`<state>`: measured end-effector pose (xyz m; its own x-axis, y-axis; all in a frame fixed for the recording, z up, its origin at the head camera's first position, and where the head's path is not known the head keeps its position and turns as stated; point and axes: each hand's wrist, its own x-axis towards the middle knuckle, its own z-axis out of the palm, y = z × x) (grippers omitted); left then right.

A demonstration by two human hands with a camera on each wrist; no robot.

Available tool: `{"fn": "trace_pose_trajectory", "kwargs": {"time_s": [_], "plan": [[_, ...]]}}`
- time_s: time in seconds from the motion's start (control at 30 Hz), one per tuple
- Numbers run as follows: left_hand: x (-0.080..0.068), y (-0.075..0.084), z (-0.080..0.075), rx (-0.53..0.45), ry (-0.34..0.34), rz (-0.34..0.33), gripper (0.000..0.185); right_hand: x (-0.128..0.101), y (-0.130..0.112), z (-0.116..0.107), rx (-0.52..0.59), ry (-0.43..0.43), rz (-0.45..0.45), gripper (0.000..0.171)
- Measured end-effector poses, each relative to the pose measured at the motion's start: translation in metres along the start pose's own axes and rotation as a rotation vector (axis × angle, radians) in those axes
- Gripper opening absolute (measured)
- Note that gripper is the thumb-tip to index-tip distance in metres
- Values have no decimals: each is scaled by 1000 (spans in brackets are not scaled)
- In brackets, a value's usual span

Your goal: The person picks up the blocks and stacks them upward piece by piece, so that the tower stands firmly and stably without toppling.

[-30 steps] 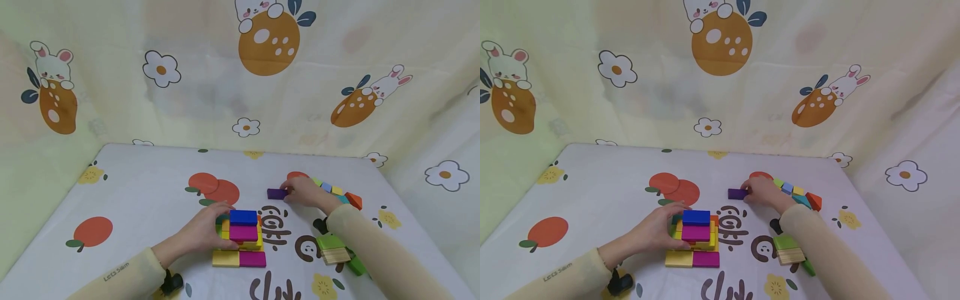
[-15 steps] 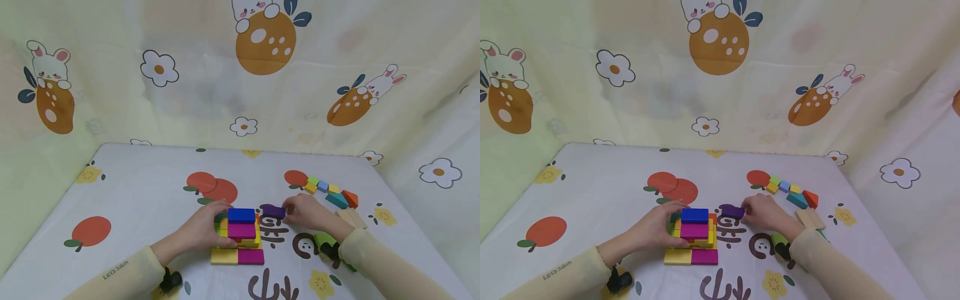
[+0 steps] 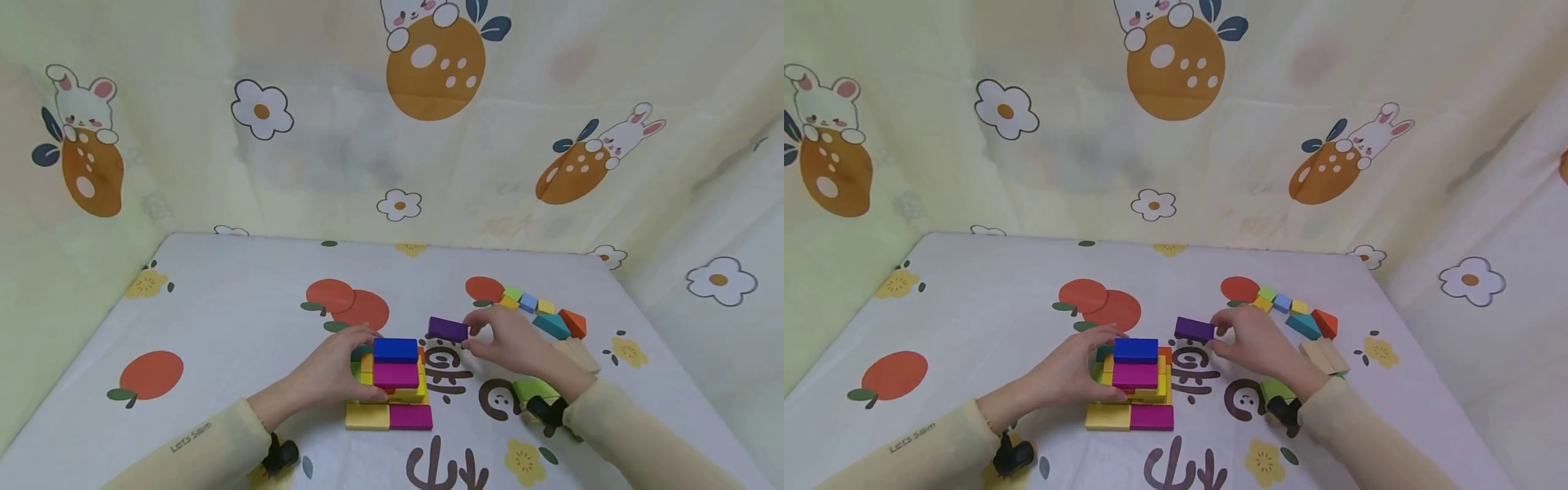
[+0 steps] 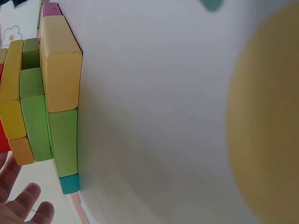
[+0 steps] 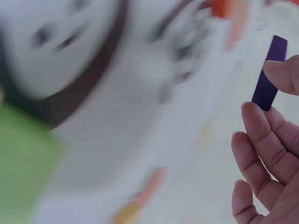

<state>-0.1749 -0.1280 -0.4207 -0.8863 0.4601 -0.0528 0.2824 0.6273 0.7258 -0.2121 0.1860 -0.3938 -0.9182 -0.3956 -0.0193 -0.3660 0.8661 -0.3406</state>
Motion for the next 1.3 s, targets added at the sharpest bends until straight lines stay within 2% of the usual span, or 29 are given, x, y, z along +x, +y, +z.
{"fn": "trace_pose_trajectory", "kwargs": {"time_s": [0.13,0.2,0.37,0.5,0.77,1.13,1.3], "plan": [[1,1,-1,-7,-1,6,74,-14,-29,-16,13,108,-116,29],[1,0,-1,-12,2,10,74,-21,-45,-20,10,131,-189,28],[2,-2,0,-24,6,31,72,-31,-78,-14,-38,75,-290,29],[3,-3,0,-43,4,42,69,-32,-90,-5,-84,53,-295,30],[3,-5,1,-62,9,55,65,-30,-95,2,-129,61,-287,29],[4,-4,0,-67,-2,55,64,-31,-93,2,-117,66,-276,31],[4,-5,0,-65,-2,59,64,-30,-93,3,-116,113,-308,32]]}}
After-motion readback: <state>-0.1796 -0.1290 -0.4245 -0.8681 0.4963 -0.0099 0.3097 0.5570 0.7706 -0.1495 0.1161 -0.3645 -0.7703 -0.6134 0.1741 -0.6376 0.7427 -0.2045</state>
